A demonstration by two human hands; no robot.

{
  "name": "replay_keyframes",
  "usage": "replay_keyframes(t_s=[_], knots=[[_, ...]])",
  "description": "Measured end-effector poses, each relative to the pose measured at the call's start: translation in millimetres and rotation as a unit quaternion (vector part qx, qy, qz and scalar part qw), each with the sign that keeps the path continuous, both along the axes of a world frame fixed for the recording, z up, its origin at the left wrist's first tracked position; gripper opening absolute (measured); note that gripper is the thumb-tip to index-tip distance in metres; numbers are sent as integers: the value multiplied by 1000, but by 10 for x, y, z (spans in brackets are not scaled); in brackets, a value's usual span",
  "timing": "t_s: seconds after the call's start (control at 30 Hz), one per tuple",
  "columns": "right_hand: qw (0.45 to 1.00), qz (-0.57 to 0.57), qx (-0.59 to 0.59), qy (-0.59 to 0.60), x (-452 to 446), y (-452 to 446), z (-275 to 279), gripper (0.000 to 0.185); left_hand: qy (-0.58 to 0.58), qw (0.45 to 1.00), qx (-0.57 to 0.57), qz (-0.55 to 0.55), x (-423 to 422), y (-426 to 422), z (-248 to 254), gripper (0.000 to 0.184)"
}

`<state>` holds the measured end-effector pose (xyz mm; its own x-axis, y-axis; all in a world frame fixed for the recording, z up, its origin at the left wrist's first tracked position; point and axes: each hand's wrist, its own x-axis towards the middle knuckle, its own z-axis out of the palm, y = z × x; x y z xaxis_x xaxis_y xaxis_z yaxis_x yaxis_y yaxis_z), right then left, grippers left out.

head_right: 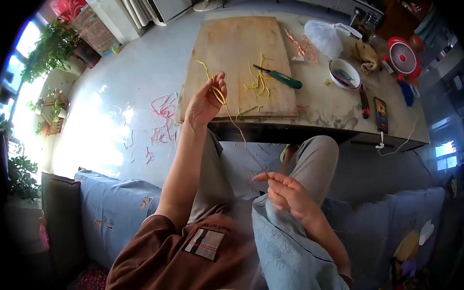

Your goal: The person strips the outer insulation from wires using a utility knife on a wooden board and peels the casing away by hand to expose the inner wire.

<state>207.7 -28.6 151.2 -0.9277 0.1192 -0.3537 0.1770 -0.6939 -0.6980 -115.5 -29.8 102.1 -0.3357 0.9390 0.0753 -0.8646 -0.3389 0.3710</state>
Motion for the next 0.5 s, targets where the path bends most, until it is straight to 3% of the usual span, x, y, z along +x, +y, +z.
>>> replay_keyframes(t_s=[0.07, 0.17, 0.23, 0.33, 0.5], knots=[[997, 64, 53, -1, 105, 89, -58, 34, 22, 1000, 0, 1, 75, -2, -15, 33], [967, 9, 253, 26, -40, 238, -143, 38, 84, 996, -33, -6, 468, -81, 188, 32], [962, -30, 271, 26, -345, 305, -3, 37, 131, 990, -39, -39, 690, -81, 245, 32], [983, -99, 157, 15, -709, 253, 70, 34, 186, 979, -73, -51, 931, -163, 387, 35], [967, -114, 222, 59, -713, 161, -65, 29, 294, 944, -148, 21, 712, -265, 431, 36]])
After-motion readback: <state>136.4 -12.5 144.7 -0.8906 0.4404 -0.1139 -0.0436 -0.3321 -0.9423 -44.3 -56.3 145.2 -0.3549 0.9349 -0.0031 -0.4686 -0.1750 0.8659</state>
